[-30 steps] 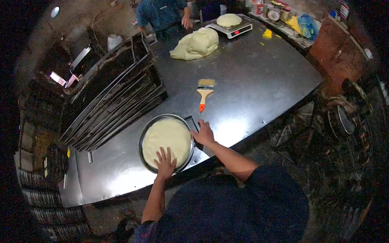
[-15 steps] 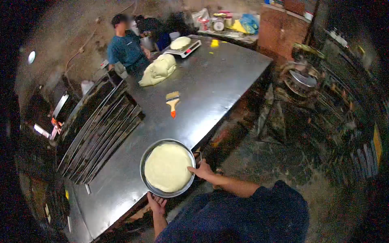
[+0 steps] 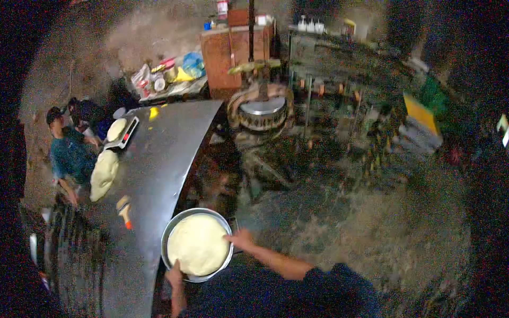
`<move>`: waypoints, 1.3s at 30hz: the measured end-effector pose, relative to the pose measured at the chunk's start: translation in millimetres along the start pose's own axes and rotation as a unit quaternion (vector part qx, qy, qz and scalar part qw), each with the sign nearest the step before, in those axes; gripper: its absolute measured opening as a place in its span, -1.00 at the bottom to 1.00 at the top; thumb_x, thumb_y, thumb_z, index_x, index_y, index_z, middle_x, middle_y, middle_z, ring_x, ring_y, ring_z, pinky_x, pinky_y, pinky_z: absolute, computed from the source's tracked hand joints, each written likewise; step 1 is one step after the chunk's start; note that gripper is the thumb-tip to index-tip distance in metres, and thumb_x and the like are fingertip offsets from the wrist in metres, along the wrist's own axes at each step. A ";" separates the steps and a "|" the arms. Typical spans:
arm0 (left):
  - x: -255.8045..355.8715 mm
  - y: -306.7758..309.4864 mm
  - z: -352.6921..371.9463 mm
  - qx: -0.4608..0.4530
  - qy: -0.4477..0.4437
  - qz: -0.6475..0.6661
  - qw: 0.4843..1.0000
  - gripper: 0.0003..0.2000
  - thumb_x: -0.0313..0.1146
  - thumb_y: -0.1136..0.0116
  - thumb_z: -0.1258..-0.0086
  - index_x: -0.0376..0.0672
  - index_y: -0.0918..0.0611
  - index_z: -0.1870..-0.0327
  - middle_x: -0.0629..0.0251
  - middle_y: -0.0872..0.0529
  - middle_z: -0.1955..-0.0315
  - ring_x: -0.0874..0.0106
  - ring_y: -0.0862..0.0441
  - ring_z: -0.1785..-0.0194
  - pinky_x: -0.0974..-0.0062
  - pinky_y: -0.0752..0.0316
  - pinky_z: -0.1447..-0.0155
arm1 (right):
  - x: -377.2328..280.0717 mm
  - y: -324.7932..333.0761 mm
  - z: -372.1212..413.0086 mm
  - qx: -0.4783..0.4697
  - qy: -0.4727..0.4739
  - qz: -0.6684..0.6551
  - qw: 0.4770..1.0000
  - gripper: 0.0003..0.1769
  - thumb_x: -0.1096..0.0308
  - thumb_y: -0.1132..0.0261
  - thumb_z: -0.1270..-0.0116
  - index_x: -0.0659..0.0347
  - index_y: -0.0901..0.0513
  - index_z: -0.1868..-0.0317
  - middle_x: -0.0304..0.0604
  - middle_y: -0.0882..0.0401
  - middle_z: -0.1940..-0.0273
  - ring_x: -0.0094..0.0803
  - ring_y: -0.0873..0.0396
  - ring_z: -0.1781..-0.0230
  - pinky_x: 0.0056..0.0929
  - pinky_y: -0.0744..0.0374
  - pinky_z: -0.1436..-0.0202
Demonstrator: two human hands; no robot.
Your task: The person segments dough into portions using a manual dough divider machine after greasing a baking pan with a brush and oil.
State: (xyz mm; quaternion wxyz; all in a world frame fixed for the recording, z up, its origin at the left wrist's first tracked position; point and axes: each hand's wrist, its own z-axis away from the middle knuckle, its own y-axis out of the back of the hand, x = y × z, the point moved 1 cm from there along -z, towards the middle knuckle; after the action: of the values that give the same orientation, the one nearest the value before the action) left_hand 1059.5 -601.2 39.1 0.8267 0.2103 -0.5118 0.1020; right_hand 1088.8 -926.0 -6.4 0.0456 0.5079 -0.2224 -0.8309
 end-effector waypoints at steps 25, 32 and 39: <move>186.0 -530.5 -146.9 -0.280 0.091 -0.251 0.922 -0.42 0.03 -0.34 -0.13 -0.41 -0.65 0.08 0.01 -0.69 0.10 0.31 -0.64 0.14 0.29 -0.51 0.08 | 16.2 301.9 -276.3 0.312 -0.125 -0.295 0.895 -0.63 0.12 -0.14 -0.40 0.17 -0.56 0.49 -0.38 -0.29 0.71 -0.56 -0.25 0.77 -0.45 -0.12 0.70; 298.5 -639.3 -221.1 -0.306 -0.379 -0.065 0.871 -0.48 -0.21 -0.25 -0.31 -0.34 -0.45 -0.21 0.06 -0.59 0.00 0.27 -0.54 -0.01 0.31 -0.48 0.01 | 50.2 263.0 -423.1 0.330 -0.138 -0.477 0.802 -0.64 0.04 -0.10 -0.36 0.16 -0.55 0.10 -0.26 -0.51 0.48 -0.47 -0.44 0.57 -0.49 -0.45 0.50; 585.7 -646.3 -144.2 -0.070 -0.758 -0.324 0.561 -0.50 0.12 -0.24 -0.18 -0.19 -0.64 0.15 0.07 -0.66 0.16 0.05 -0.58 0.04 0.24 -0.48 -0.01 | -28.9 267.3 -468.9 -0.157 -0.091 -0.386 0.904 -0.54 -0.07 -0.15 -0.28 0.07 -0.57 -0.03 -0.12 -0.62 0.39 -0.41 -0.56 0.57 -0.54 -0.44 0.67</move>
State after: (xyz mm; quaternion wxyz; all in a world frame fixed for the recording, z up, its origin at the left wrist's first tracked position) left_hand 1690.2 -1138.9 346.7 0.1238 0.3033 -0.8533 -0.4057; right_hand 1467.8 -1308.6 -51.9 -0.2203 0.4628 0.1214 -0.8500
